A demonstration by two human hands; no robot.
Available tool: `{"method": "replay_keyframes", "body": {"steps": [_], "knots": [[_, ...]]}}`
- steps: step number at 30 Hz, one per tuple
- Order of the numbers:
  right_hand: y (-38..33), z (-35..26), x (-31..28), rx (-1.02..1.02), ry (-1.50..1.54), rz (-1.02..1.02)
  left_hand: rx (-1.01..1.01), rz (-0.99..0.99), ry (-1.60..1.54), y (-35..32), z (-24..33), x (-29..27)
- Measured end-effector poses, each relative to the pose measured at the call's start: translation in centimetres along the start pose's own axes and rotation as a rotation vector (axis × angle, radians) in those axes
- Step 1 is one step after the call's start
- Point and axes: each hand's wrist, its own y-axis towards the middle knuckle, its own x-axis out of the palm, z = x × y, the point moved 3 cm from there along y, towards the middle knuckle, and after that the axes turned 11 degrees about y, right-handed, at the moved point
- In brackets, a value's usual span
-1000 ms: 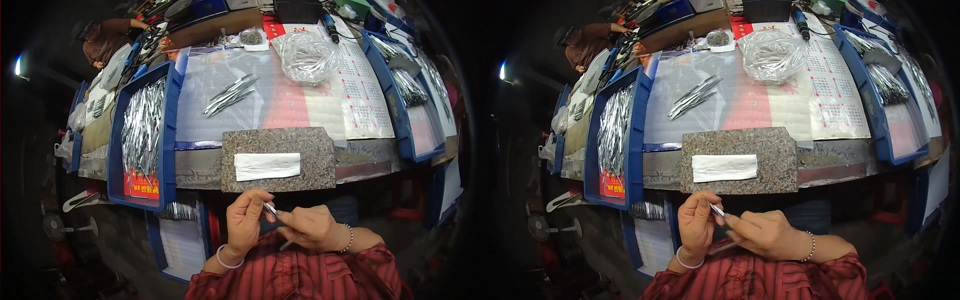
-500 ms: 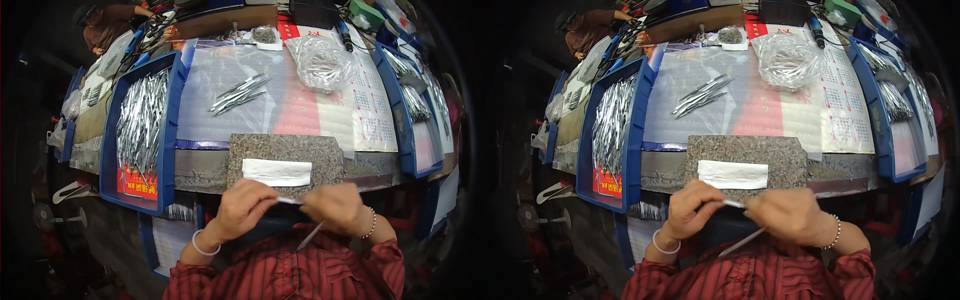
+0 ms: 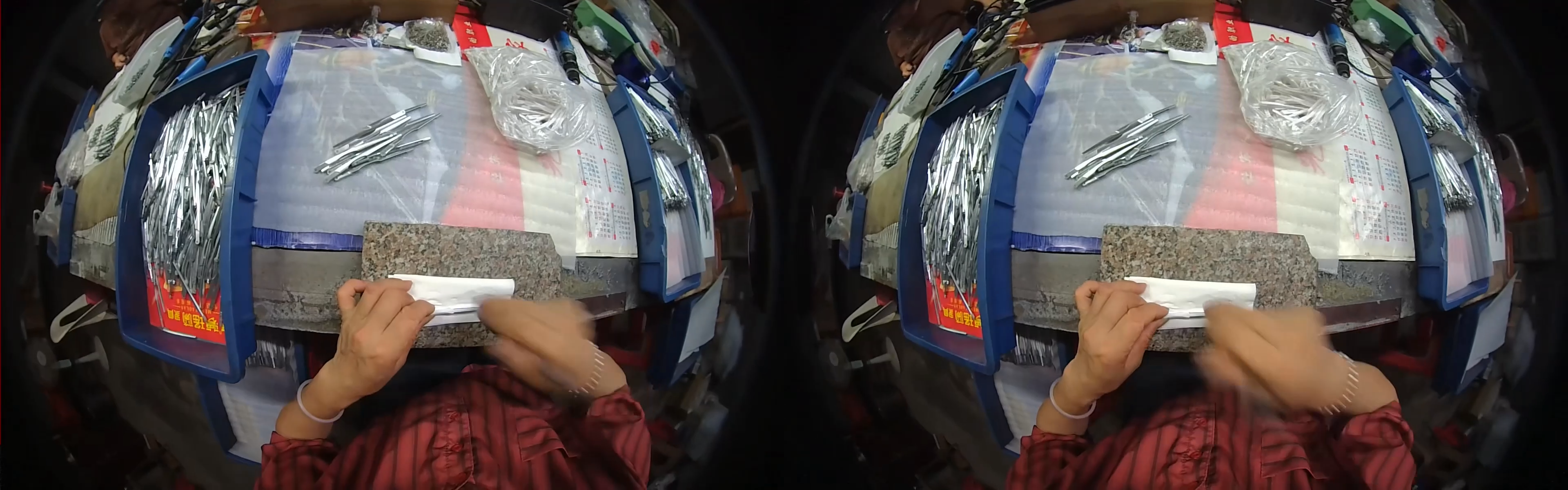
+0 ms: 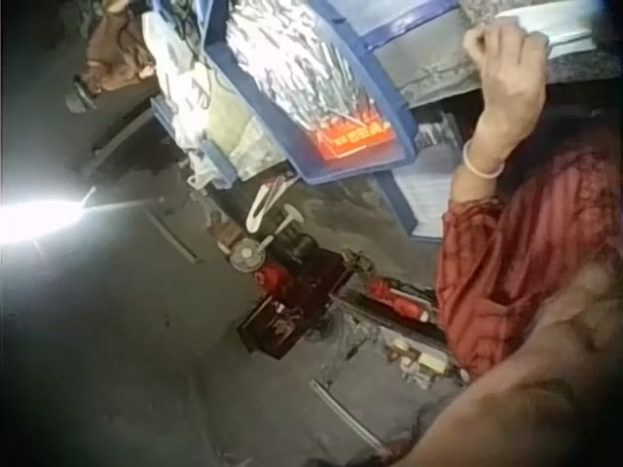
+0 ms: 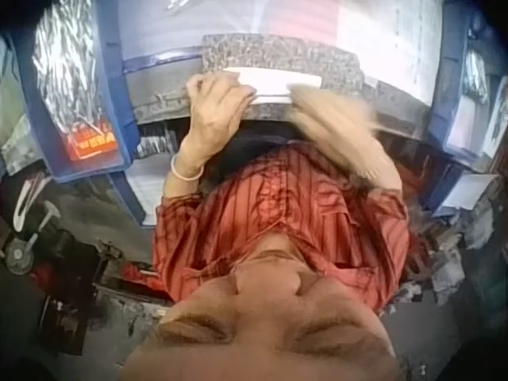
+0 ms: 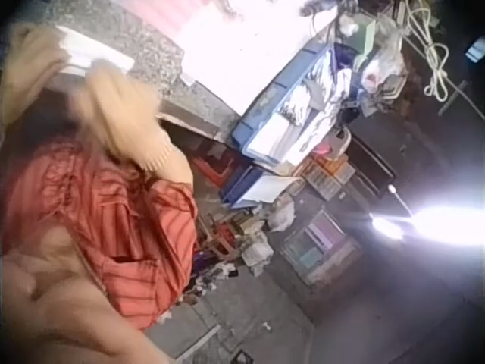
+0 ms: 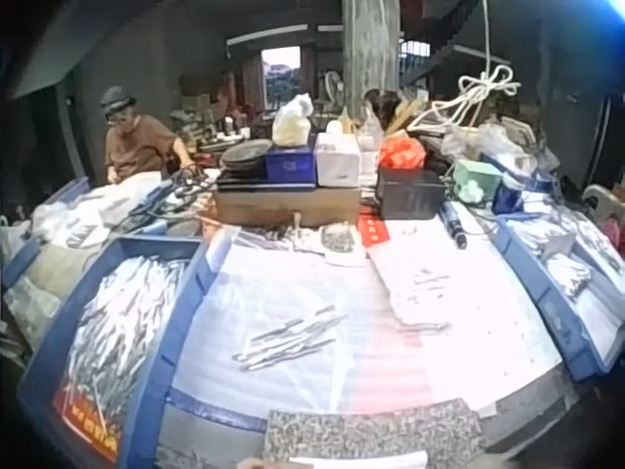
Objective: Assembling small metal rods and collars using a scribe at a workshop bench.
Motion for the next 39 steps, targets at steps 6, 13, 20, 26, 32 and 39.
{"method": "replay_keyframes", "body": {"steps": [6, 13, 20, 26, 32, 39], "knots": [[-1.2, 3.7, 1.2, -0.041, 0.264, 0.215, -0.011, 0.002, -0.046, -0.1, -0.2, 0.3], [-0.7, 0.7, -0.4, 0.006, 0.312, 0.262, -0.018, -0.004, -0.017, -0.4, -0.3, 0.3], [2.3, 1.6, 3.9, -0.134, 0.144, 0.083, -0.042, -0.061, -0.122, 0.0, -0.7, -0.7], [3.0, 0.6, 3.4, -0.131, 0.150, 0.054, -0.084, -0.043, -0.085, -0.9, -2.0, -1.8], [4.7, -1.1, 5.3, -0.213, 0.141, 0.056, 0.000, -0.075, -0.080, -0.5, -1.7, -2.1], [2.8, -1.9, 1.5, -0.160, 0.316, 0.189, -0.054, -0.101, -0.045, -1.2, -1.9, -1.6]]}}
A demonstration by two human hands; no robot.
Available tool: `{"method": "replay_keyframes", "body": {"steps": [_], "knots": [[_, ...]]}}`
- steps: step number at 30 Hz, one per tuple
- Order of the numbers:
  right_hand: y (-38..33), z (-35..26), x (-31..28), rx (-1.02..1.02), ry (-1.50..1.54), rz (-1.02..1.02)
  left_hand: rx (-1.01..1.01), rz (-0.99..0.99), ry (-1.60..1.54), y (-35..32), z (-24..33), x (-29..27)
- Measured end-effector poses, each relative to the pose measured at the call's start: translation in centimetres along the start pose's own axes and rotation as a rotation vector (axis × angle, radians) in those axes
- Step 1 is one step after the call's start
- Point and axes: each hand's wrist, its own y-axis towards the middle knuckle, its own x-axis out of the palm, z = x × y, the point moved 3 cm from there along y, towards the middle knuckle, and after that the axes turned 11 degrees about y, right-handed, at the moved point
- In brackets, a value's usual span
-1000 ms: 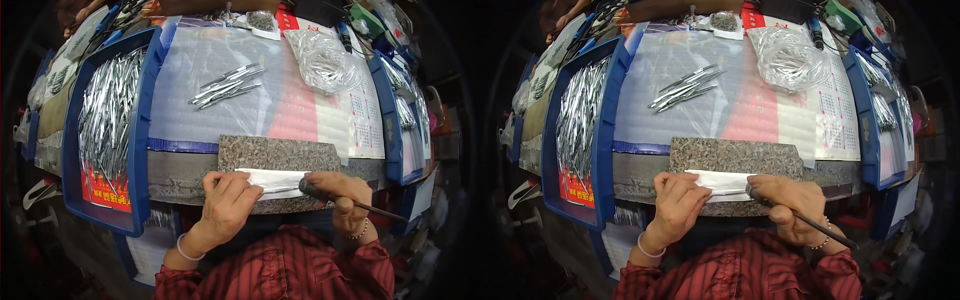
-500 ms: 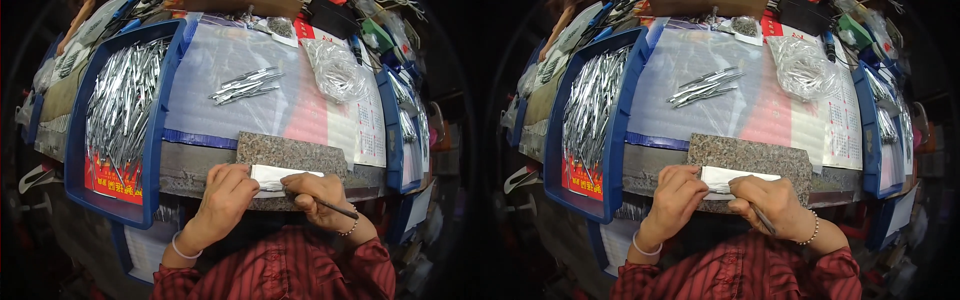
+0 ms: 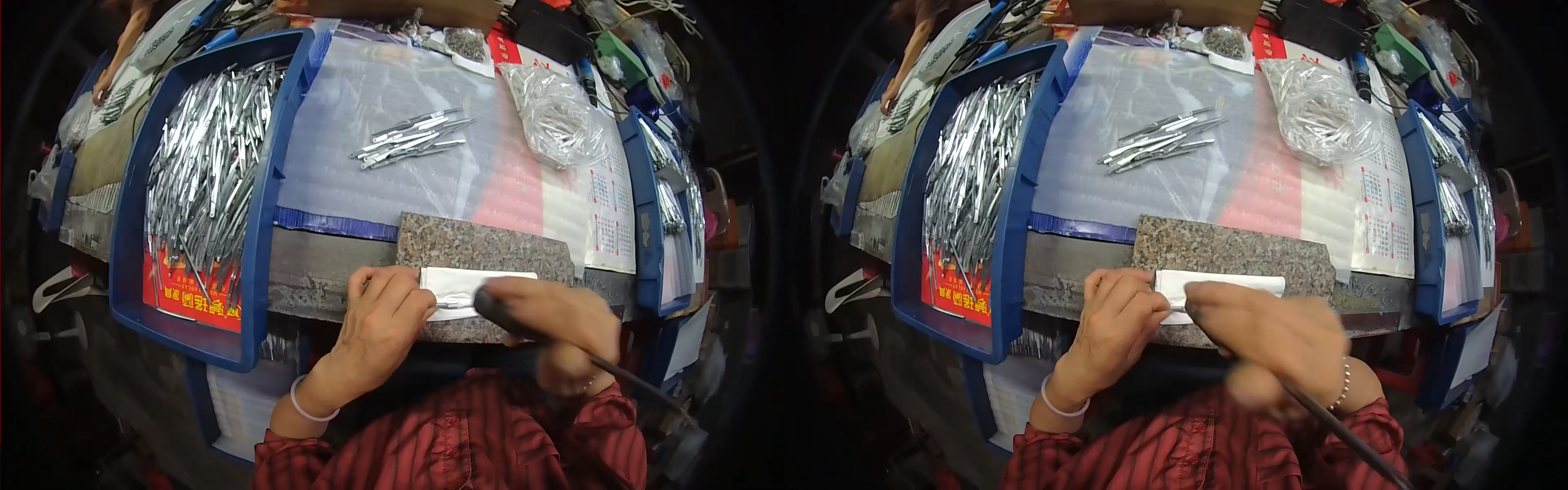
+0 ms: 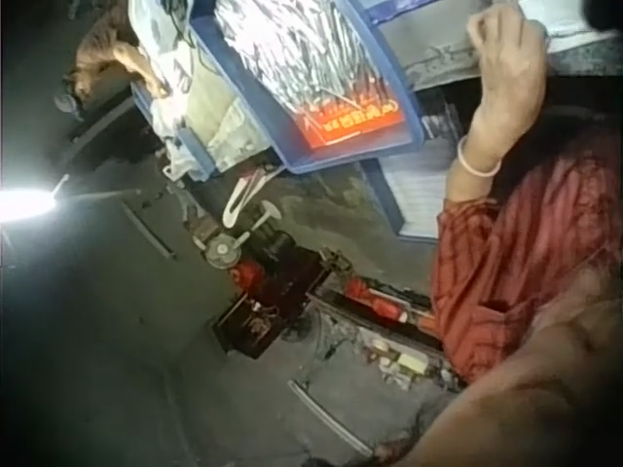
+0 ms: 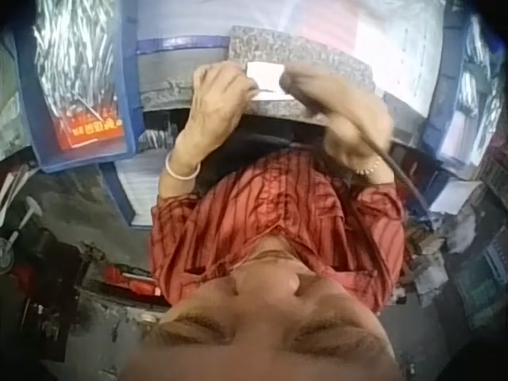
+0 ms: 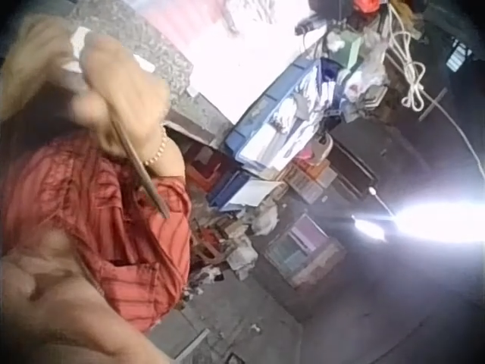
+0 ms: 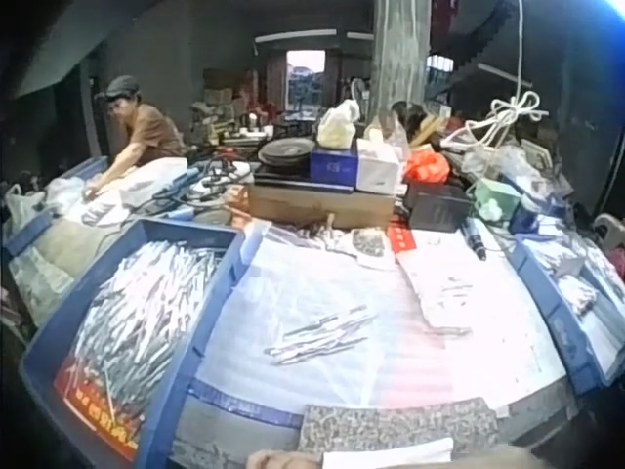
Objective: Assembling small metal rods and collars using a scribe at a workshop bench.
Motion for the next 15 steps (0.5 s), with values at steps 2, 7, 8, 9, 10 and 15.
{"method": "replay_keyframes", "body": {"steps": [2, 7, 8, 9, 10, 15], "knots": [[-0.9, -1.9, 1.0, 0.033, 0.179, 0.275, -0.023, -0.001, 0.034, -0.5, -0.1, -0.3], [0.5, 3.2, 2.2, 0.060, -0.118, -0.154, 0.021, 0.027, 0.059, 1.0, 0.1, 0.1], [-0.3, 3.5, 1.7, 0.160, -0.058, -0.147, 0.004, 0.012, 0.049, 0.6, 0.1, 0.0], [-0.6, 3.3, 0.7, 0.150, -0.077, -0.083, -0.009, 0.005, 0.042, 0.6, 0.0, 0.0], [-1.2, 2.7, -0.4, 0.156, -0.019, 0.028, -0.006, 0.004, 0.047, 0.7, -0.1, -0.1], [-5.7, 0.9, -2.5, 0.133, -0.033, 0.333, 0.009, 0.005, 0.062, 0.7, 0.7, -0.5]]}}
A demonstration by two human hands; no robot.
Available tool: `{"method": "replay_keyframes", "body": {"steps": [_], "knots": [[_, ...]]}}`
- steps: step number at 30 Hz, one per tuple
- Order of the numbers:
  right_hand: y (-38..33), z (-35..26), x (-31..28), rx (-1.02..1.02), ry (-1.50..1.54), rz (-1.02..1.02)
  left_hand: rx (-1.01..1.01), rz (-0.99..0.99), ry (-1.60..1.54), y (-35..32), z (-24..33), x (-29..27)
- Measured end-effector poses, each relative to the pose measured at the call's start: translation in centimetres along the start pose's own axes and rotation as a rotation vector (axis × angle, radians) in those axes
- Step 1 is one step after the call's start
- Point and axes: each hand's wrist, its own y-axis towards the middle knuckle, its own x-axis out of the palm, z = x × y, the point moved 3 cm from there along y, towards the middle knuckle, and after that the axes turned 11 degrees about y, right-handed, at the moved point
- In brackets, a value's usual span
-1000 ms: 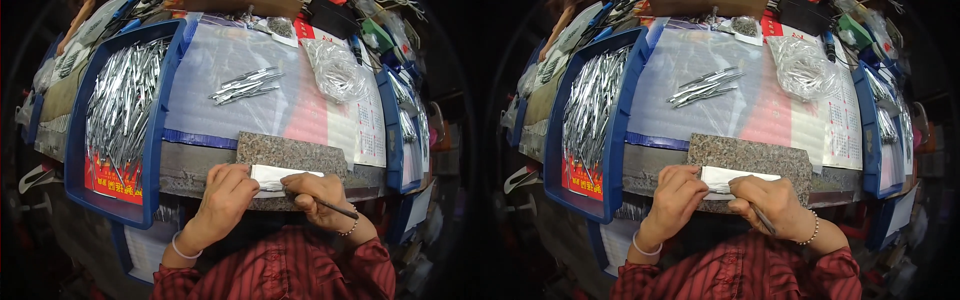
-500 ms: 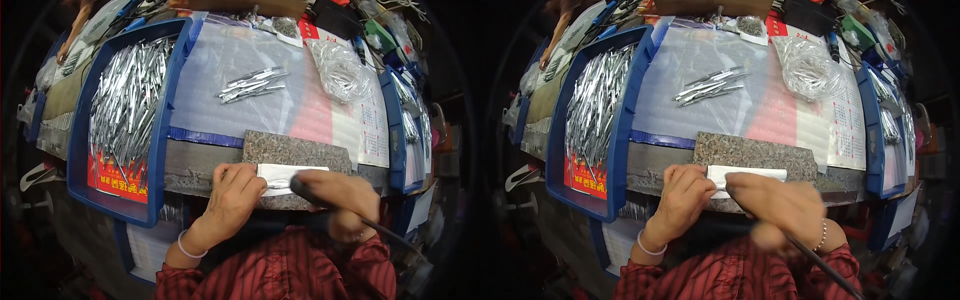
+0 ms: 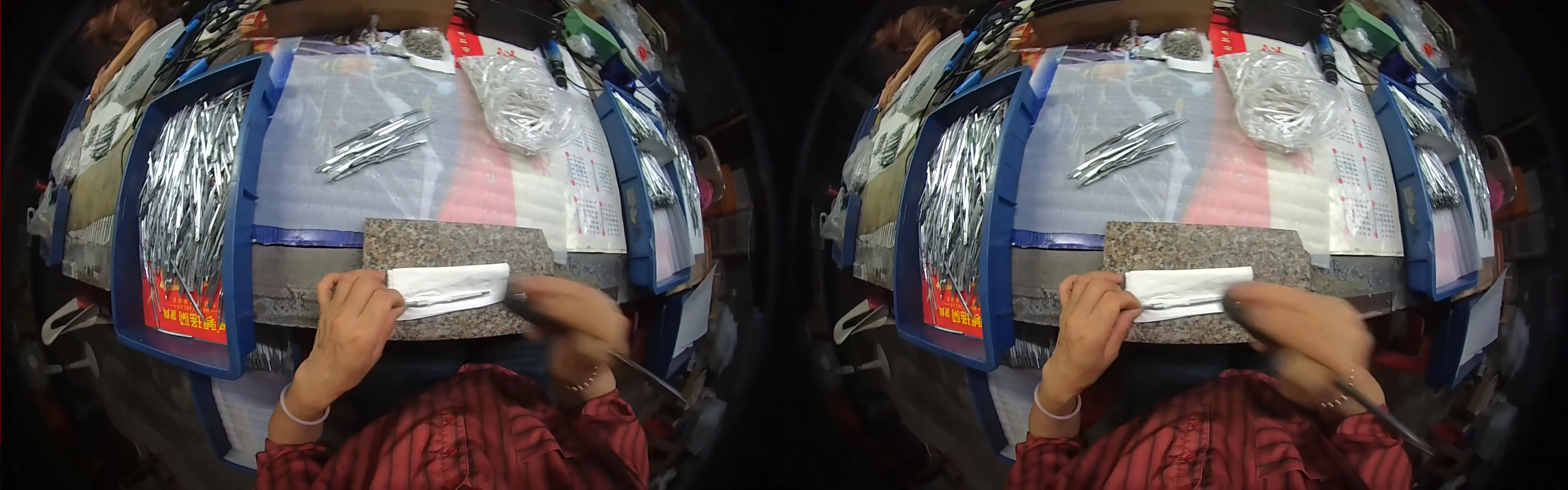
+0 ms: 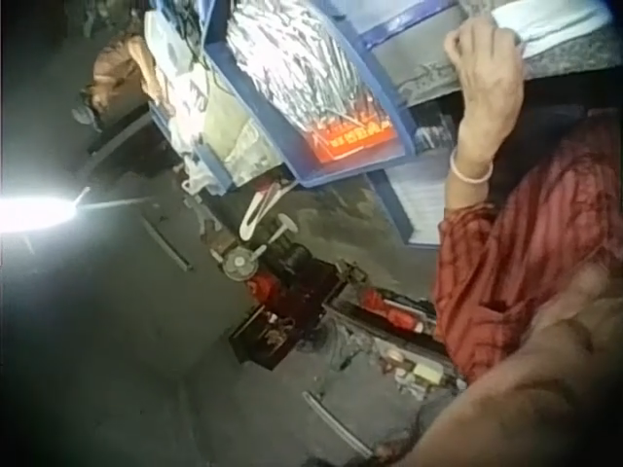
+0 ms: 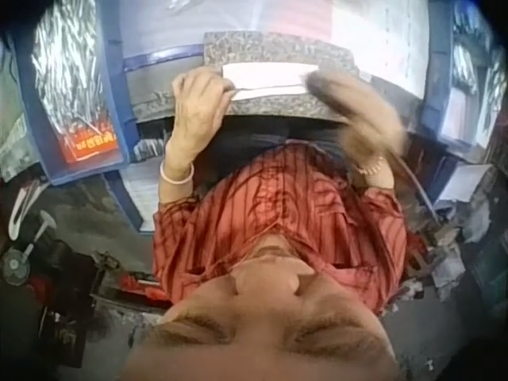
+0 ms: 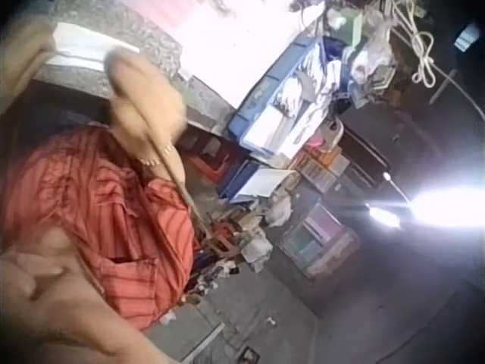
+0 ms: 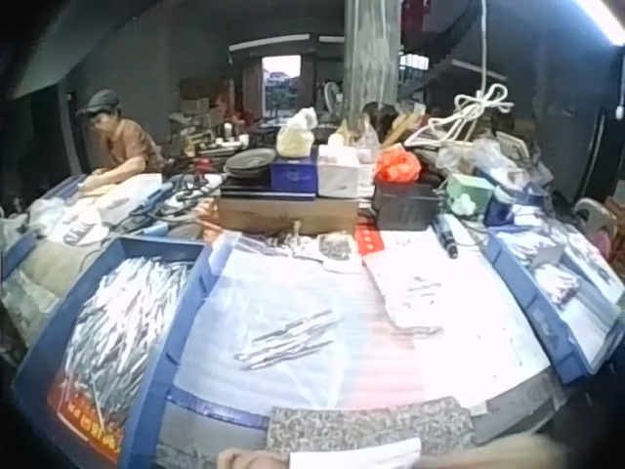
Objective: Assembling small metal rods and collars using a scribe at a workshop bench.
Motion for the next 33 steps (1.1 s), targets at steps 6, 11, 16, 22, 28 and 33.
{"method": "replay_keyframes", "body": {"steps": [6, 11, 16, 22, 28, 33], "knots": [[0.4, 3.0, 0.0, -0.009, -0.129, -0.094, 0.003, -0.022, 0.063, 0.3, 0.1, -0.1], [-2.1, 0.8, -1.4, -0.012, 0.139, 0.089, -0.016, 0.036, 0.141, -1.5, 1.8, -1.9], [-4.4, 2.3, 0.3, 0.462, 0.490, -0.074, -0.026, 0.041, 0.092, -3.2, 4.2, -3.4], [-5.5, 3.1, 1.7, 0.730, 0.688, -0.132, -0.056, 0.030, -0.008, -5.0, 6.5, -3.5], [-6.3, 3.3, 1.9, 0.682, 0.652, -0.104, -0.420, -0.074, -0.461, -6.9, 6.8, -2.3], [-6.5, 3.0, 2.1, 0.655, 0.594, -0.126, -0.532, -0.132, -0.612, -7.2, 6.9, -1.9]]}}
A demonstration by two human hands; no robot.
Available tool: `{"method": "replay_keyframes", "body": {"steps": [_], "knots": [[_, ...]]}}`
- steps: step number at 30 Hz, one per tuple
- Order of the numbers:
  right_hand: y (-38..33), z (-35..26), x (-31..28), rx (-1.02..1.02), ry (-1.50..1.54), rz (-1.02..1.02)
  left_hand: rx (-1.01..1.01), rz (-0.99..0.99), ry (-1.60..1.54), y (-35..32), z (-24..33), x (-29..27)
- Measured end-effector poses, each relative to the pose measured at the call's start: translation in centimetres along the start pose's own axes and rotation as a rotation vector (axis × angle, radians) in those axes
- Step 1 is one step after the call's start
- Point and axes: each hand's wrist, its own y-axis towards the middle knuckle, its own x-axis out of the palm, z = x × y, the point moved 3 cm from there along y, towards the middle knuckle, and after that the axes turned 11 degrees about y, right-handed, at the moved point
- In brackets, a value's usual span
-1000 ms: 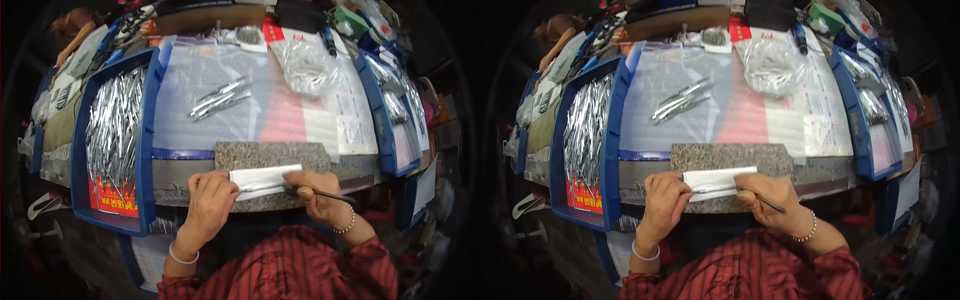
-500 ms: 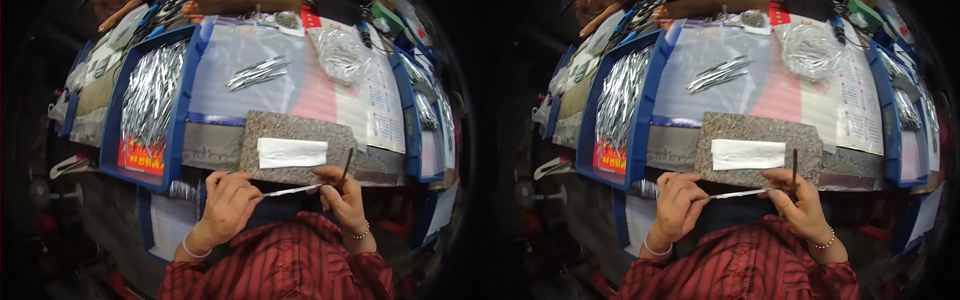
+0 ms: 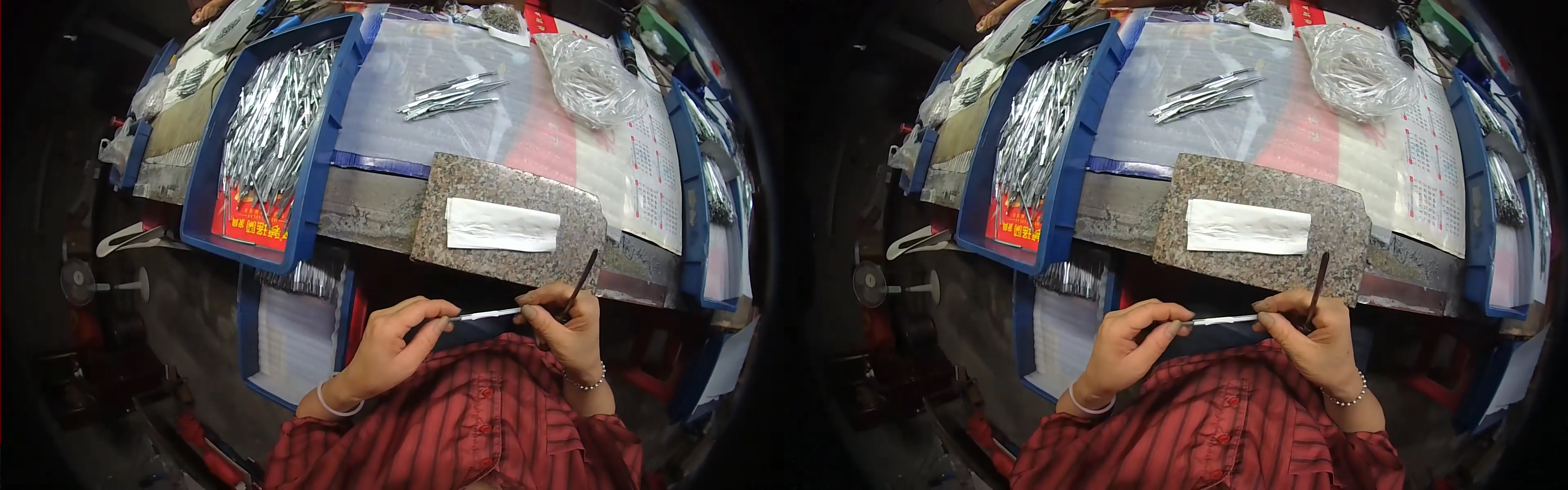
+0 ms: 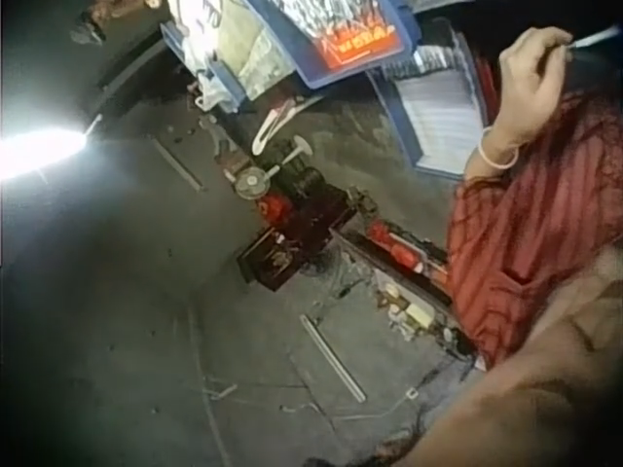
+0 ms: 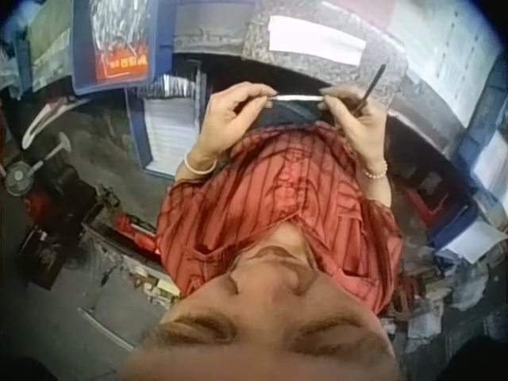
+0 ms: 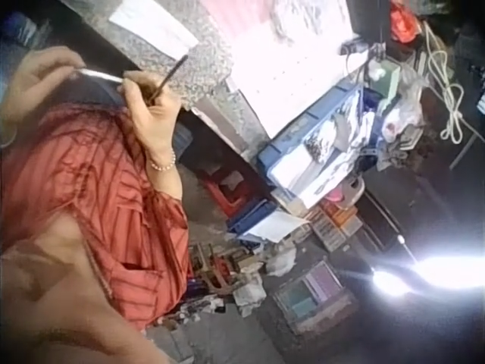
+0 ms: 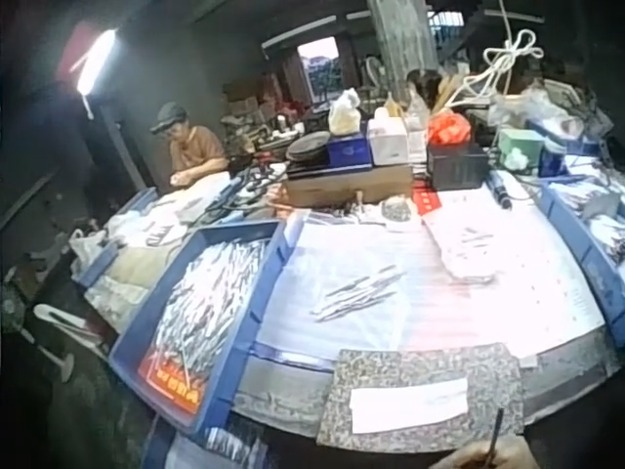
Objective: Assembling small metal rods and collars using a scribe at a workshop bench.
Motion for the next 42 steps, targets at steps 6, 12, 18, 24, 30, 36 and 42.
{"method": "replay_keyframes", "body": {"steps": [6, 12, 18, 24, 30, 36, 42], "knots": [[0.3, 0.9, 1.0, -0.122, -0.102, -0.084, -0.017, -0.031, 0.048, -0.3, -0.8, 0.3], [0.8, 1.9, 3.1, -0.082, -0.299, -0.192, -0.166, 0.000, 0.053, -3.7, -3.9, -1.4], [0.6, 0.7, 3.7, -0.068, -0.136, -0.062, -0.424, 0.547, 0.482, -10.4, -12.6, -7.7], [0.7, 0.5, 6.8, -0.278, -0.475, -0.281, -0.418, 0.879, 0.945, -11.9, -21.9, -13.2], [0.3, 0.3, 6.6, -0.279, -0.451, -0.188, -0.295, 0.851, 1.074, -7.9, -21.3, -13.7], [0.8, -0.7, 5.2, -0.310, -0.416, -0.270, 0.543, 1.130, 0.756, -7.3, -0.2, -9.8], [1.7, -0.3, 6.8, -0.469, -0.256, -0.427, 1.186, 1.054, 0.663, -6.1, 9.7, -6.4]]}}
